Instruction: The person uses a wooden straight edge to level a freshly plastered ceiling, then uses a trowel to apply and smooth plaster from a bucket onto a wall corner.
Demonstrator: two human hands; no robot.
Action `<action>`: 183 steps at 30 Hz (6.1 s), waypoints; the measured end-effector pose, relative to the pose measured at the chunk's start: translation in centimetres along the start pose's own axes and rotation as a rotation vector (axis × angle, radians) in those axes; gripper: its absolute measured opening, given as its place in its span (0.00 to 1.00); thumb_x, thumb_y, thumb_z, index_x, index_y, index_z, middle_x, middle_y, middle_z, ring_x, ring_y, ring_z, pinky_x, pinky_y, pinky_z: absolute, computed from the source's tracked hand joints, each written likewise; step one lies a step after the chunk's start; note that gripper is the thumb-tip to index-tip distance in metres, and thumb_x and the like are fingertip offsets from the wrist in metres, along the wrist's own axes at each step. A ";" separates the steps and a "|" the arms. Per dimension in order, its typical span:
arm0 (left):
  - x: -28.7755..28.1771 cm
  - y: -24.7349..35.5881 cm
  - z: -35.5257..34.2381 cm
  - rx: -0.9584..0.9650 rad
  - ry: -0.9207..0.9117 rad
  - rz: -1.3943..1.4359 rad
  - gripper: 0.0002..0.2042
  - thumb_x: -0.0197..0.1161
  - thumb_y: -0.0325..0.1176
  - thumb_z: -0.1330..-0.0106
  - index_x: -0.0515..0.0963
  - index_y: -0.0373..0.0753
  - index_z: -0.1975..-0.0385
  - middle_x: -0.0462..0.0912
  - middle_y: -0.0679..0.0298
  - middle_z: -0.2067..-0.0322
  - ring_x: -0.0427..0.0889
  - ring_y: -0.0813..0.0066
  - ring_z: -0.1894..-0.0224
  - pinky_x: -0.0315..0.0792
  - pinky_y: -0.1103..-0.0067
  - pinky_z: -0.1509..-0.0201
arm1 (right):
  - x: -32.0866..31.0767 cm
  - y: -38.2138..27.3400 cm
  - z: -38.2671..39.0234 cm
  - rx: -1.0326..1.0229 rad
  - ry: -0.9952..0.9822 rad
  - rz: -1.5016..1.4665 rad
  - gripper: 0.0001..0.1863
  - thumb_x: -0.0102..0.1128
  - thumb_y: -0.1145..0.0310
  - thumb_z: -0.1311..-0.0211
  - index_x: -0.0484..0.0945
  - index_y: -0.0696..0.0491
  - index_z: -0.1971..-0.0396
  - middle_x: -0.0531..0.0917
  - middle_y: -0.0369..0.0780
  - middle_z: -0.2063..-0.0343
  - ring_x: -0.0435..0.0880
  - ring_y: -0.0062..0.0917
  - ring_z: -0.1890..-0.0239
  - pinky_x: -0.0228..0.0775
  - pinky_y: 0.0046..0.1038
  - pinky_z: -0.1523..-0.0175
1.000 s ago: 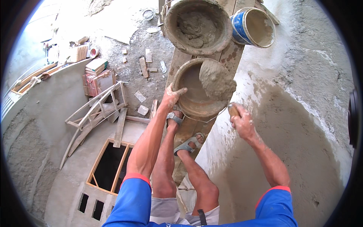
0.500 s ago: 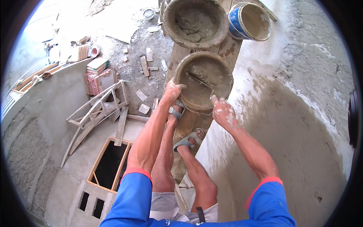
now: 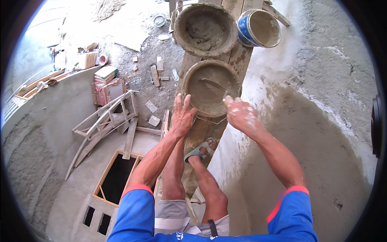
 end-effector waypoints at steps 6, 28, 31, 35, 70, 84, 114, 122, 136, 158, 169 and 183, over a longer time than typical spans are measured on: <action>-1.6 -0.2 -3.0 0.028 0.216 0.247 0.14 0.59 0.27 0.43 0.77 0.44 0.56 0.65 0.49 0.43 0.58 0.43 0.37 0.55 0.58 0.34 | -9.5 2.8 9.4 0.198 0.017 -0.240 0.24 0.57 0.69 0.43 0.70 0.59 0.45 0.80 0.49 0.55 0.80 0.38 0.56 0.72 0.34 0.48; 7.4 -2.0 -6.6 -0.617 0.217 1.179 0.22 0.57 0.21 0.50 0.74 0.34 0.50 0.83 0.54 0.61 0.81 0.66 0.60 0.73 0.73 0.52 | 8.0 4.5 -9.0 0.103 -0.468 0.092 0.14 0.57 0.74 0.49 0.83 0.53 0.62 0.84 0.45 0.61 0.82 0.40 0.53 0.76 0.35 0.49; 8.2 -1.1 -6.7 -0.591 0.238 1.241 0.22 0.56 0.20 0.49 0.73 0.35 0.50 0.83 0.54 0.60 0.81 0.65 0.58 0.73 0.72 0.51 | 11.0 6.3 -8.3 0.086 -0.553 0.073 0.16 0.56 0.72 0.54 0.81 0.56 0.62 0.83 0.50 0.69 0.84 0.38 0.60 0.77 0.38 0.55; 6.4 -0.7 -6.2 -0.617 0.202 1.232 0.23 0.55 0.19 0.48 0.72 0.34 0.48 0.82 0.53 0.57 0.80 0.64 0.54 0.72 0.72 0.49 | 8.2 3.3 -6.9 0.358 -0.778 -0.283 0.13 0.53 0.70 0.44 0.79 0.58 0.60 0.84 0.49 0.68 0.85 0.43 0.66 0.76 0.41 0.62; 5.7 1.9 -6.1 -0.843 -0.016 1.599 0.16 0.59 0.23 0.45 0.72 0.38 0.55 0.80 0.61 0.72 0.77 0.73 0.81 0.70 0.77 0.84 | 8.0 4.2 3.8 -0.016 0.045 -0.072 0.05 0.53 0.70 0.46 0.75 0.53 0.70 0.78 0.46 0.81 0.81 0.38 0.77 0.74 0.40 0.72; 9.8 2.4 -4.2 -0.981 -0.031 1.483 0.16 0.62 0.26 0.47 0.75 0.34 0.57 0.81 0.63 0.64 0.79 0.71 0.68 0.74 0.73 0.70 | 14.0 2.5 -1.2 0.158 -0.114 -0.056 0.07 0.55 0.71 0.49 0.82 0.52 0.71 0.84 0.41 0.69 0.84 0.33 0.62 0.77 0.34 0.59; 12.1 0.1 -3.7 -0.969 -0.334 1.540 0.10 0.55 0.28 0.39 0.73 0.38 0.59 0.79 0.63 0.69 0.78 0.72 0.75 0.76 0.75 0.78 | 12.9 -2.2 -2.2 0.266 -0.281 -0.310 0.11 0.60 0.70 0.51 0.82 0.55 0.66 0.84 0.44 0.64 0.84 0.35 0.58 0.77 0.34 0.56; 9.9 0.2 -3.1 -0.943 -0.163 1.457 0.12 0.57 0.28 0.43 0.72 0.39 0.59 0.79 0.62 0.68 0.80 0.70 0.69 0.75 0.73 0.74 | 5.4 3.5 1.7 0.113 -0.096 -0.274 0.07 0.54 0.71 0.53 0.78 0.56 0.75 0.82 0.48 0.75 0.83 0.40 0.71 0.76 0.39 0.66; 10.5 1.4 -3.6 -1.072 -0.207 1.422 0.14 0.58 0.24 0.44 0.73 0.38 0.56 0.80 0.60 0.63 0.80 0.69 0.66 0.76 0.71 0.68 | 13.8 2.6 -5.0 0.271 -0.495 -0.060 0.14 0.58 0.70 0.45 0.83 0.50 0.57 0.83 0.40 0.54 0.81 0.32 0.50 0.78 0.46 0.58; 11.0 0.8 -2.9 -1.038 -0.122 1.508 0.18 0.58 0.24 0.43 0.72 0.42 0.51 0.80 0.64 0.64 0.80 0.71 0.71 0.72 0.75 0.79 | 15.2 3.7 -2.4 0.207 0.057 -0.084 0.07 0.53 0.72 0.48 0.79 0.54 0.70 0.83 0.43 0.73 0.84 0.35 0.69 0.77 0.35 0.63; 7.3 -1.7 -4.5 -0.749 0.396 0.940 0.38 0.65 0.34 0.42 0.51 0.32 0.34 0.67 0.45 0.43 0.68 0.55 0.42 0.63 0.68 0.40 | -0.5 7.2 3.6 -0.249 0.118 0.104 0.11 0.48 0.64 0.35 0.76 0.55 0.66 0.81 0.46 0.70 0.81 0.35 0.68 0.75 0.36 0.63; 0.5 -10.2 -25.4 -0.787 0.476 1.450 0.17 0.60 0.23 0.42 0.65 0.34 0.55 0.77 0.55 0.62 0.81 0.63 0.72 0.83 0.72 0.73 | -7.1 5.3 -24.5 0.393 0.136 0.391 0.09 0.63 0.72 0.55 0.86 0.52 0.71 0.86 0.41 0.69 0.86 0.31 0.65 0.77 0.40 0.68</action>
Point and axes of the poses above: each hand's wrist, its own z-axis away from the middle knuckle, its own x-axis out of the palm, y = z × x, the point moved 1 cm from there along -z, towards the middle knuckle
